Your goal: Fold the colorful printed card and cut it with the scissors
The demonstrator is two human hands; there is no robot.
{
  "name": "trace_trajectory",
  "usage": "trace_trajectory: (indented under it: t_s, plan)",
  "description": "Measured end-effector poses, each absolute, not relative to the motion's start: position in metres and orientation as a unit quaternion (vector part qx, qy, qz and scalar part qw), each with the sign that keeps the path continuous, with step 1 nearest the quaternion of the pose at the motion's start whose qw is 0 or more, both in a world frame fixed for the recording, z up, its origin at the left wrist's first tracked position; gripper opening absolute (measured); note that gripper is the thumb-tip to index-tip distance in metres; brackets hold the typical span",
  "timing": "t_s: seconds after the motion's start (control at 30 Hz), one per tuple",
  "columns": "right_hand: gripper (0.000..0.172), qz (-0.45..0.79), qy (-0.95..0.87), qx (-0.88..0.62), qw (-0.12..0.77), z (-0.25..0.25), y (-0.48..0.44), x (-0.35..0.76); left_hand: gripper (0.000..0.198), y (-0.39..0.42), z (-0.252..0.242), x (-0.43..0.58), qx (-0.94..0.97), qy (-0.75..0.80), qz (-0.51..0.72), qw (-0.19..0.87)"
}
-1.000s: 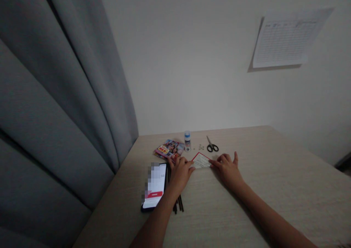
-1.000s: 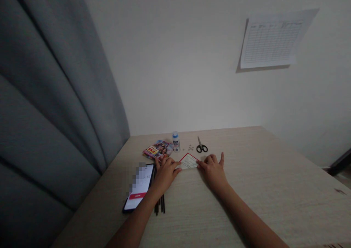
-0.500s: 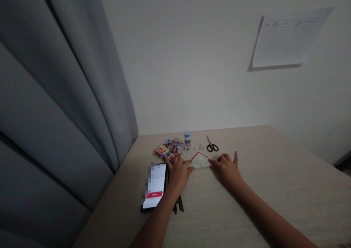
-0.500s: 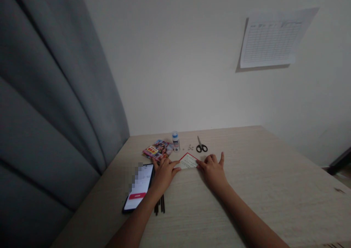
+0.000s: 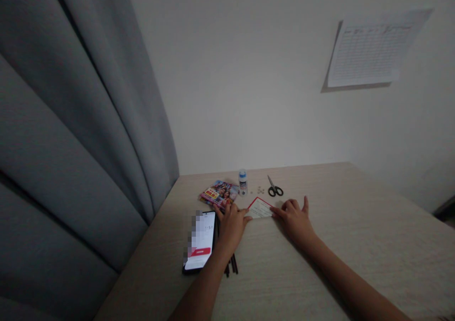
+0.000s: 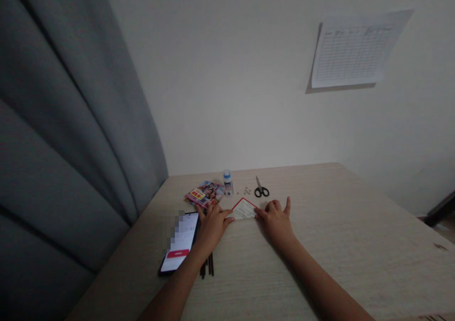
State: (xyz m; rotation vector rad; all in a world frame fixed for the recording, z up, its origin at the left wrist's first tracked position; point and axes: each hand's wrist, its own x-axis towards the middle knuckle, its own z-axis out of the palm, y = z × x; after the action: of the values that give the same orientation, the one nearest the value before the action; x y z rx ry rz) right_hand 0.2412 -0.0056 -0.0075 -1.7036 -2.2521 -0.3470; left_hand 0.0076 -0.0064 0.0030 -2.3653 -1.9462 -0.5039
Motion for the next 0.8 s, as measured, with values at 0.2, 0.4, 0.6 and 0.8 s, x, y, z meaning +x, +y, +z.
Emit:
trace_trajectory:
  t_s: [0.2, 0.4, 0.6, 0.8]
  plan:
    - [0.027, -0.124, -0.783, -0.59, 0.149, -0.006, -0.007, 0.24, 0.029, -0.007, 0.007, 0.008, -0.763, -0.625, -0.163, 0.01]
    - [0.027, -0.118, -0.783, -0.592, 0.149, -0.005, -0.007, 0.239, 0.031, -0.007, 0.007, 0.01, -0.772, -0.611, -0.175, 0.022]
    - [0.026, -0.121, -0.783, -0.592, 0.149, -0.006, -0.007, 0.239, 0.023, -0.004, 0.007, 0.016, -0.797, -0.577, -0.175, 0.028]
    - [0.026, -0.12, -0.783, -0.593, 0.147, -0.005, -0.006, 0.238, 0.021, -0.002, 0.011, 0.02, -0.81, -0.557, -0.184, 0.026]
